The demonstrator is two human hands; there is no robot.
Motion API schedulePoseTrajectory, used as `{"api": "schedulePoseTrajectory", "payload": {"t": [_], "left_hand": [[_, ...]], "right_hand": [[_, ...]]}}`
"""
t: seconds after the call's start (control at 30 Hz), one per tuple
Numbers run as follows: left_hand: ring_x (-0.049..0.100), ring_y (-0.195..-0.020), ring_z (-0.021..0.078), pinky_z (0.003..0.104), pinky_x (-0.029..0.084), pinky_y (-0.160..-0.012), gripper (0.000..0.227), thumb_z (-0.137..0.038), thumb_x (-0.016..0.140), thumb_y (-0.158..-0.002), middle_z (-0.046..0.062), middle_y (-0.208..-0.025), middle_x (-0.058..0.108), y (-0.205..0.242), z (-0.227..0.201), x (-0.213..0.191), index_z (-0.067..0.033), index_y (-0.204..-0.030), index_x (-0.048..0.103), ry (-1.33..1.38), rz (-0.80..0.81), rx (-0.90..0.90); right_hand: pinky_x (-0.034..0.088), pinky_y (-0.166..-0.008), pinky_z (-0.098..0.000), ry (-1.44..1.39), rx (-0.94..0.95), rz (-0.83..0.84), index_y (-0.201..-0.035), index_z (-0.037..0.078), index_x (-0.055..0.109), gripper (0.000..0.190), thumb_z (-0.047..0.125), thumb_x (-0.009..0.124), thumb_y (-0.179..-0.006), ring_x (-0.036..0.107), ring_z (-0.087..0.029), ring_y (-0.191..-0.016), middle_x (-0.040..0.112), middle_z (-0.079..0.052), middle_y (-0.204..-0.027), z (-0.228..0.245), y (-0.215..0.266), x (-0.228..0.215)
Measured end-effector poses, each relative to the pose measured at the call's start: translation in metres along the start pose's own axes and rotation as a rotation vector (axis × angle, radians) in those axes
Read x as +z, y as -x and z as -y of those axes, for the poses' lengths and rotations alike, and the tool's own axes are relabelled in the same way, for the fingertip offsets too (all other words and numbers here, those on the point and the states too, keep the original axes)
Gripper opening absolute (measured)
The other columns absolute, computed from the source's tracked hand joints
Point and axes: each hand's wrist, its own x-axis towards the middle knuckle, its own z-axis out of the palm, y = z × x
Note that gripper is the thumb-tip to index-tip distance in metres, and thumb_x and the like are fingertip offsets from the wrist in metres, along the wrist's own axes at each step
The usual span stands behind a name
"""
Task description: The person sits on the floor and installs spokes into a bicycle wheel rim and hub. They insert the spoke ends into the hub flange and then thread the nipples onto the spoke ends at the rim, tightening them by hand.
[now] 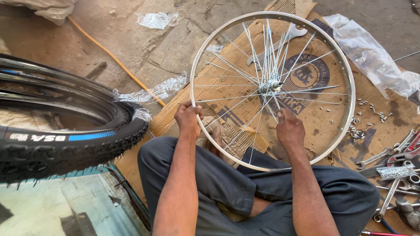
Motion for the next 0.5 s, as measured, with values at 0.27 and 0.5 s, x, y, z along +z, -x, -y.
{"api": "schedulePoseTrajectory", "payload": {"t": [0.27,0.5], "left_hand": [[0.067,-0.089,0.0435,0.051,0.054,-0.08,0.028,-0.005,0.071,-0.078,0.021,-0.095,0.068,0.076,-0.006,0.028,-0.0012,-0.104,0.06,-1.036,-0.164,1.273],[0.07,-0.092,0.0395,0.05,0.055,-0.081,0.023,-0.004,0.056,-0.086,0.019,-0.095,0.073,0.132,0.066,0.054,-0.0092,-0.102,0.071,-1.266,1.082,0.756]], "right_hand": [[0.052,-0.078,-0.0527,-0.044,-0.265,-0.062,-0.109,0.007,0.071,0.017,0.019,0.061,-0.099,0.067,-0.045,-0.089,0.071,-0.023,-0.094,-0.031,-0.012,0.017],[0.04,-0.052,-0.0287,-0.706,0.433,0.465,-0.091,0.0,0.073,0.025,0.023,0.066,-0.095,0.049,-0.01,-0.059,0.057,0.001,-0.068,-0.046,-0.001,-0.023]]}}
